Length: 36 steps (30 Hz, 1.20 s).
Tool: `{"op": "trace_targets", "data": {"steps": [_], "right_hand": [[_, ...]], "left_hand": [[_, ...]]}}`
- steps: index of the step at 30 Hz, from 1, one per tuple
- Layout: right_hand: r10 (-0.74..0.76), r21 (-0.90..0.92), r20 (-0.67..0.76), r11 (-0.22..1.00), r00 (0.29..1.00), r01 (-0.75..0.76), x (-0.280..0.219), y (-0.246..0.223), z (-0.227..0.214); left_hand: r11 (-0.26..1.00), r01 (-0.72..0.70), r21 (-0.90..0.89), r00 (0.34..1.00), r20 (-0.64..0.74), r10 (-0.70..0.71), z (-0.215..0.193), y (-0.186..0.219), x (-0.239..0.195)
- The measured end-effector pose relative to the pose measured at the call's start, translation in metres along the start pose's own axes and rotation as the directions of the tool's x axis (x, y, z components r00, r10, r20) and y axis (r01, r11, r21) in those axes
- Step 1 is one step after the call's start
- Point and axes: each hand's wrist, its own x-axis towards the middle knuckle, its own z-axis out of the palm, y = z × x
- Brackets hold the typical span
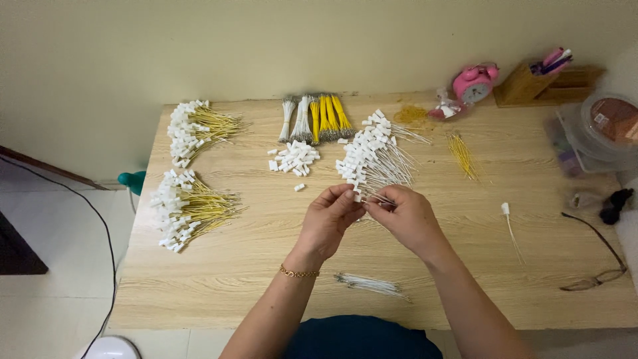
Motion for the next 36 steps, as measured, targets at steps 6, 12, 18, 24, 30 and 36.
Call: {"op": "trace_targets", "data": {"steps": [6, 12, 18, 24, 30, 36], "right_hand": [[-0.003, 0.140, 0.043, 0.990, 0.999, -0.003, 0.000, 0.004, 0.004], [0.077, 0.113, 0.051, 0.990, 0.996, -0.082, 0.006, 0.022, 0.015], [-0.144, -0.049, 0.011, 0.988, 0.989, 0.145, 0.007, 0.014, 0.007], [-0.177, -0.104, 0.000, 0.979, 0.984, 0.176, 0.012, 0.023, 0.016], [-0.135, -0.096, 0.093, 0.985, 0.987, 0.144, 0.019, 0.049, 0.025], [-0.051, -0.127, 0.120, 0.990, 0.991, 0.066, 0.023, 0.079, 0.045]], "left_hand": [[1.000, -0.002, 0.024, 1.000, -0.022, 0.002, -0.005, 0.000, 0.006], [0.999, 0.037, -0.033, 0.998, -0.041, -0.038, -0.008, -0.007, 0.011], [0.999, 0.049, 0.003, 0.996, -0.077, -0.049, -0.008, -0.016, 0.019], [0.998, 0.068, 0.004, 0.992, -0.102, -0.067, -0.004, -0.020, 0.022], [0.996, 0.091, 0.006, 0.981, -0.175, -0.089, -0.021, -0.041, 0.031], [0.989, 0.132, 0.061, 0.959, -0.259, -0.112, -0.039, -0.057, 0.042]]}}
